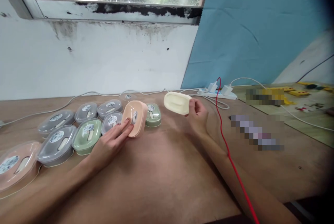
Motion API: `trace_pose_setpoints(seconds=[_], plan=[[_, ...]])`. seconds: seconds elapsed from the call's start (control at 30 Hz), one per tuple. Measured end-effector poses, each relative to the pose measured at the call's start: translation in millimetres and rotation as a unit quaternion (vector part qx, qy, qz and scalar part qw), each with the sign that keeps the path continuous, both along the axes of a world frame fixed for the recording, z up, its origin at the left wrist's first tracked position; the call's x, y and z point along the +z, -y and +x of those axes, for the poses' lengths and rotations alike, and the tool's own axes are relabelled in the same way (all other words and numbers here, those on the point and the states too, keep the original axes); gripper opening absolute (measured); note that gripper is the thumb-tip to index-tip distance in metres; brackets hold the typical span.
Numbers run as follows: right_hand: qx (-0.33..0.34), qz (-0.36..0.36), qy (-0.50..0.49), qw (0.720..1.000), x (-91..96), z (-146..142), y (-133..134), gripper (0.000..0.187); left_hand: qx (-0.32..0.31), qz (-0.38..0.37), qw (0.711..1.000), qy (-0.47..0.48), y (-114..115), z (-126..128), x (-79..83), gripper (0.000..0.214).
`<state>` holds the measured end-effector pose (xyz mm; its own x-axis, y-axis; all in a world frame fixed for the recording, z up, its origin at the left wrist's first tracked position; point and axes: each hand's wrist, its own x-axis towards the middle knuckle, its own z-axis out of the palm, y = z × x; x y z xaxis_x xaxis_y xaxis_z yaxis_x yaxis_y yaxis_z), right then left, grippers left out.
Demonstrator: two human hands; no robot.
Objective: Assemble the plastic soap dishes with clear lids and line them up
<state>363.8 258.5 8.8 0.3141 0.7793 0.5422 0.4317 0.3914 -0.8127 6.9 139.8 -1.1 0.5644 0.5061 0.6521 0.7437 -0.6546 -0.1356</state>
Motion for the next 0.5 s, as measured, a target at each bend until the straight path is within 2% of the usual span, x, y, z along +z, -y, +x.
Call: trace_pose_setpoints(seconds=[0.1,0.2,0.37,0.5], plan=[[0.059,-0.023,-0.065,0.996,5.2,1,2,0.065,0.014,0.006,1.0,0.02,-8,-5,-8.3,0.075],[0.15,-0.091,-0.08,0.981,7.0,-3,8,0.062,0.019,0.012,0.999,0.041,-11,-5,-13.8,0.073],[0.304,-0.223,-0.023,0.926,6.7,-28,34,0.056,0.023,0.007,0.998,0.062,-9,-6,-14.7,0.072],[0.366,-0.248,0.054,0.895,5.3,-46,52,0.05,0.014,-0.002,0.995,0.097,-7,-7,-12.6,0.072]])
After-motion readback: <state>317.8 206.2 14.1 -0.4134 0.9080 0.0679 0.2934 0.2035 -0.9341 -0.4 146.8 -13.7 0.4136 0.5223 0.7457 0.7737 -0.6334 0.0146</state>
